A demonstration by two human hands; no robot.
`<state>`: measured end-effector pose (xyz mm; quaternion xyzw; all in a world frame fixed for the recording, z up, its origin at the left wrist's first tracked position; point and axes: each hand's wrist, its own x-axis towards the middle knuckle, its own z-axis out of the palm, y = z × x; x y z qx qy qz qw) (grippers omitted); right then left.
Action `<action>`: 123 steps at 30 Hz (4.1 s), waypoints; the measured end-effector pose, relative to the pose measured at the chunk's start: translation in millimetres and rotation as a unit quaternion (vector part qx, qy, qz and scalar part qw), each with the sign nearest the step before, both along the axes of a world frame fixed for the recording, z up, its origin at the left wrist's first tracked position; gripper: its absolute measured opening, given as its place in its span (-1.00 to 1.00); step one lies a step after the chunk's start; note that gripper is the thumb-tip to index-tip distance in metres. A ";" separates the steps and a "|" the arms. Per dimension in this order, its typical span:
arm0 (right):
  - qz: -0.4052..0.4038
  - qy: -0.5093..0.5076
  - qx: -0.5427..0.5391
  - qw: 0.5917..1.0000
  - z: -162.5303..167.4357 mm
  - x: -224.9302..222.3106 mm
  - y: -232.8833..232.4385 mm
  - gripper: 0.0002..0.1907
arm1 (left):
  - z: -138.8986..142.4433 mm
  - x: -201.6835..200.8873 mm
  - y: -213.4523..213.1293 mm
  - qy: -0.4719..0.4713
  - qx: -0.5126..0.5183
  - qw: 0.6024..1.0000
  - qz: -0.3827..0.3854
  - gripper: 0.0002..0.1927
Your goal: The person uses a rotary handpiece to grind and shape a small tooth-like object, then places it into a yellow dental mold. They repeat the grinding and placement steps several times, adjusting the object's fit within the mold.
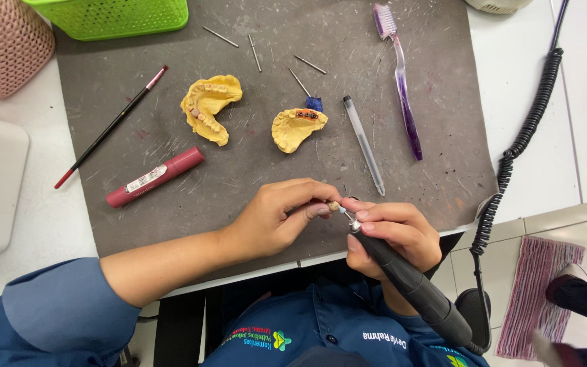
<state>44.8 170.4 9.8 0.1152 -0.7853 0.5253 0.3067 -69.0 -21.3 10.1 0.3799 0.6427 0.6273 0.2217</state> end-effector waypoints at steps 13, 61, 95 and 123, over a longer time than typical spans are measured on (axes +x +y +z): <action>-0.015 -0.010 -0.010 1.000 2.7 -5.2 -5.9 -0.69 | -2.4 -0.2 -0.9 -0.007 -0.001 1.000 0.009 -0.80; 0.026 0.014 -0.136 0.990 -20.1 -5.3 4.2 -0.71 | -5.0 5.3 -0.6 0.001 0.022 0.999 0.045 -0.75; 0.018 0.014 -0.035 0.999 -4.4 -11.4 -3.4 -0.73 | -11.0 7.9 -0.8 -0.022 0.027 0.997 0.063 -0.83; 0.027 0.007 -0.027 0.999 -3.4 -9.6 -5.8 -0.72 | -11.9 7.1 -0.1 -0.030 0.032 0.997 0.065 -0.84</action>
